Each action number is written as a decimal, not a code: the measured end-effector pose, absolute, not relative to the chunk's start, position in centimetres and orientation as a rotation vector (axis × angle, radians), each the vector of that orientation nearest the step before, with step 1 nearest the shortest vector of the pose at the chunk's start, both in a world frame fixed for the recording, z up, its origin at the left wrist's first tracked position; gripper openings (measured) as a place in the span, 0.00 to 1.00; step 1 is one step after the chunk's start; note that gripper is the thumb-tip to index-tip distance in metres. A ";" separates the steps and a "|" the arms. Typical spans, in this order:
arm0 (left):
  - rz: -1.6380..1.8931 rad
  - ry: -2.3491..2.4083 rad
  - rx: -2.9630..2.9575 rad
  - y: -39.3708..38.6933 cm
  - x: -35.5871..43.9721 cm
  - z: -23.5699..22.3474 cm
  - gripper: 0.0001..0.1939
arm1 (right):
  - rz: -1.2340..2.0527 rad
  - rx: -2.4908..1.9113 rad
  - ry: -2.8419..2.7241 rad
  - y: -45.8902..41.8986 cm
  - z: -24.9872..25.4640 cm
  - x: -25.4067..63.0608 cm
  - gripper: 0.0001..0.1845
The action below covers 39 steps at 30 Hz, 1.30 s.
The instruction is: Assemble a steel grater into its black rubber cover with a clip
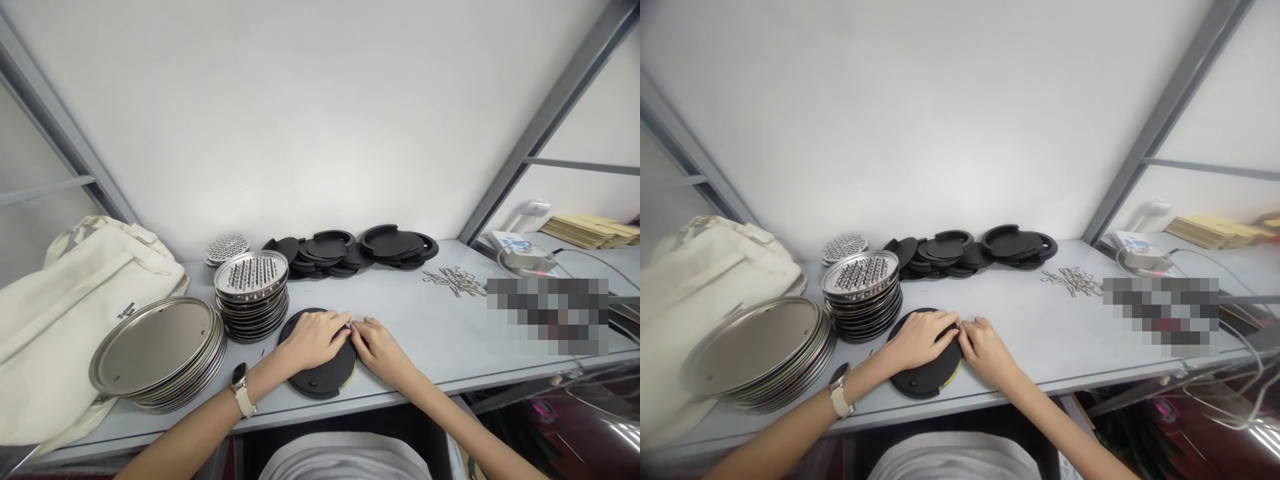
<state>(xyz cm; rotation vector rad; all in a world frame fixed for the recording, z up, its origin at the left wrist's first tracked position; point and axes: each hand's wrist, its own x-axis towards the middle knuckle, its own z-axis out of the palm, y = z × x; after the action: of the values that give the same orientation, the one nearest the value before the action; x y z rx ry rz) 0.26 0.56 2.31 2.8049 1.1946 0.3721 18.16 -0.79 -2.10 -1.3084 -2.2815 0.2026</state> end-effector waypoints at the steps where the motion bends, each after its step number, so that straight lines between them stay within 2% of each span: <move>1: 0.372 1.194 2.803 0.5 0.3 2.3 0.11 | 0.199 -1.307 -2.283 -0.8 -2.1 18.2 0.16; 39: 0.378 1.194 2.737 0.6 0.2 2.4 0.10 | 0.149 -1.298 -2.302 -0.7 -2.1 18.2 0.17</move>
<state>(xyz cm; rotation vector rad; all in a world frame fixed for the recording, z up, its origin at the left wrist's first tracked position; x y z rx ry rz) 0.22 0.62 2.45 2.7372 1.1937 0.3780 18.16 -0.74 -2.06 -1.2983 -2.3021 0.1488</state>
